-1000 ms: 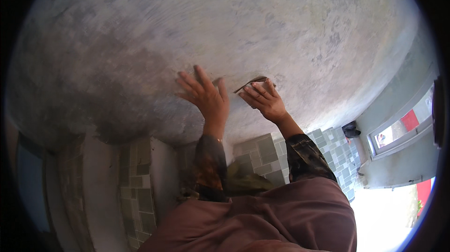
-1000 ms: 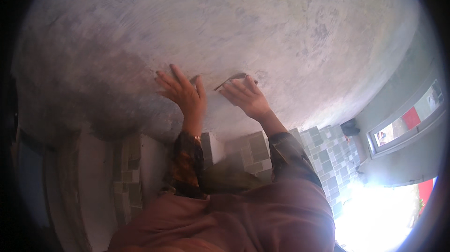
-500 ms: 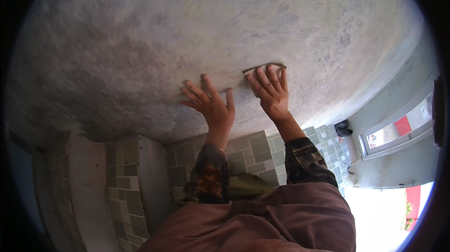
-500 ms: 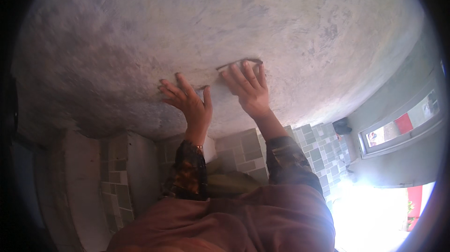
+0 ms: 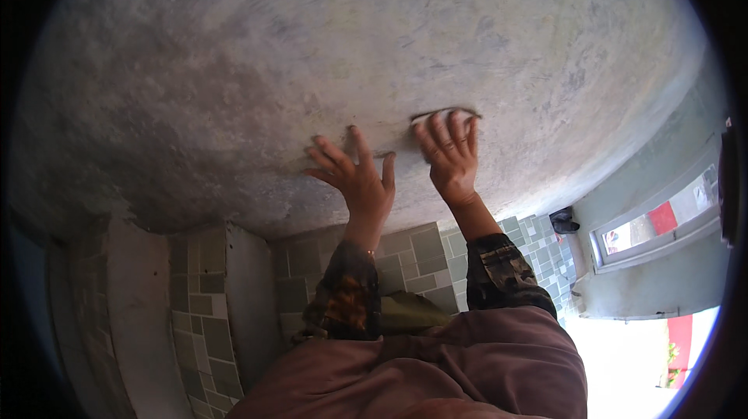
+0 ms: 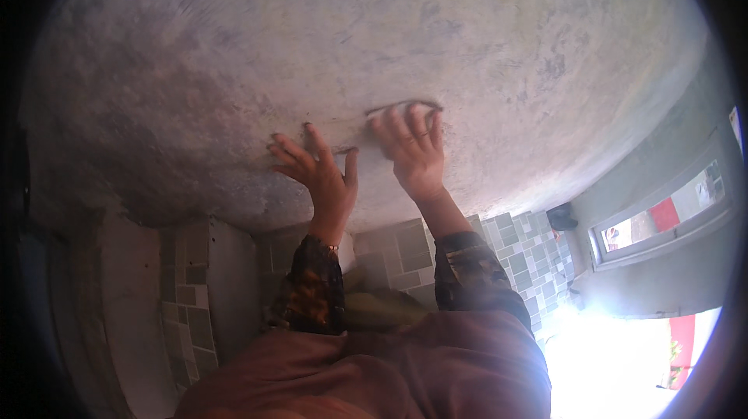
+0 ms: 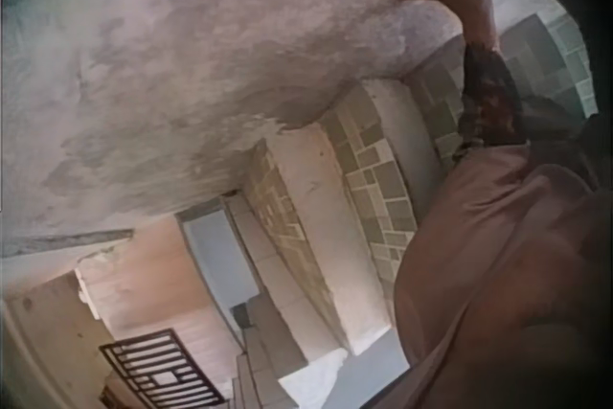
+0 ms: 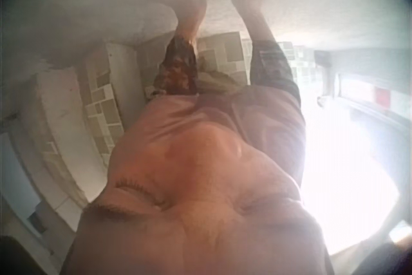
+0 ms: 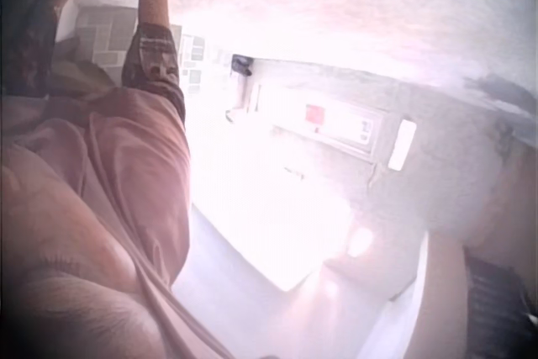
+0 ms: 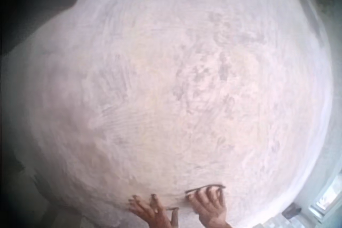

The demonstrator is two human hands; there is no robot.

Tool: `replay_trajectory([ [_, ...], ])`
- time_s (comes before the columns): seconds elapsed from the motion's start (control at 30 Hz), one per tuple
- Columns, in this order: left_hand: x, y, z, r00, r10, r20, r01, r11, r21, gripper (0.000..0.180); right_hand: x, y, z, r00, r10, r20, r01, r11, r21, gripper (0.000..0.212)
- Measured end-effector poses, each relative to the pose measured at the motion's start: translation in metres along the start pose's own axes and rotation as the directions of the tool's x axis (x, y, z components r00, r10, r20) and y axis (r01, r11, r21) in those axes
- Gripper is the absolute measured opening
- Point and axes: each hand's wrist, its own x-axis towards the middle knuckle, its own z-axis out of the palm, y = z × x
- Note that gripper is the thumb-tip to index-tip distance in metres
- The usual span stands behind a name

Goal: The person smooths a freshly plastered wall using a small rectangular trowel. They repeatedly rub the tool across the surface in overlapping strokes, occasionally using the left hand to feel the texture. The wall is light gray and the lower portion of the room has green and white tiles.

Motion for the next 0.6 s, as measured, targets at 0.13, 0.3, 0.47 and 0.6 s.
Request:
replay_trajectory([
  [0.13, 0.0, -0.004, -0.002, 1.0, 0.027, 0.013, -0.027, 1.0, -0.005, 0.077, -0.011, 0.007, -0.001, 0.961, -0.263, -0.08, 0.266, 0.964, 0.019, 0.043],
  [0.3, 0.001, -0.003, -0.002, 0.999, 0.012, 0.039, -0.011, 1.0, -0.011, 0.08, -0.021, 0.012, 0.008, 1.0, -0.001, -0.004, 0.001, 1.0, -0.007, 0.043],
  [0.47, -0.002, -0.005, -0.004, 0.997, 0.031, 0.071, -0.031, 0.999, -0.009, 0.082, -0.029, 0.011, 0.008, 0.989, -0.137, 0.056, 0.137, 0.991, 0.005, 0.041],
  [0.6, -0.004, -0.017, -0.007, 0.986, 0.109, 0.128, -0.121, 0.989, 0.087, 0.084, -0.031, 0.016, 0.006, 0.971, -0.236, 0.019, 0.236, 0.972, -0.004, 0.041],
])
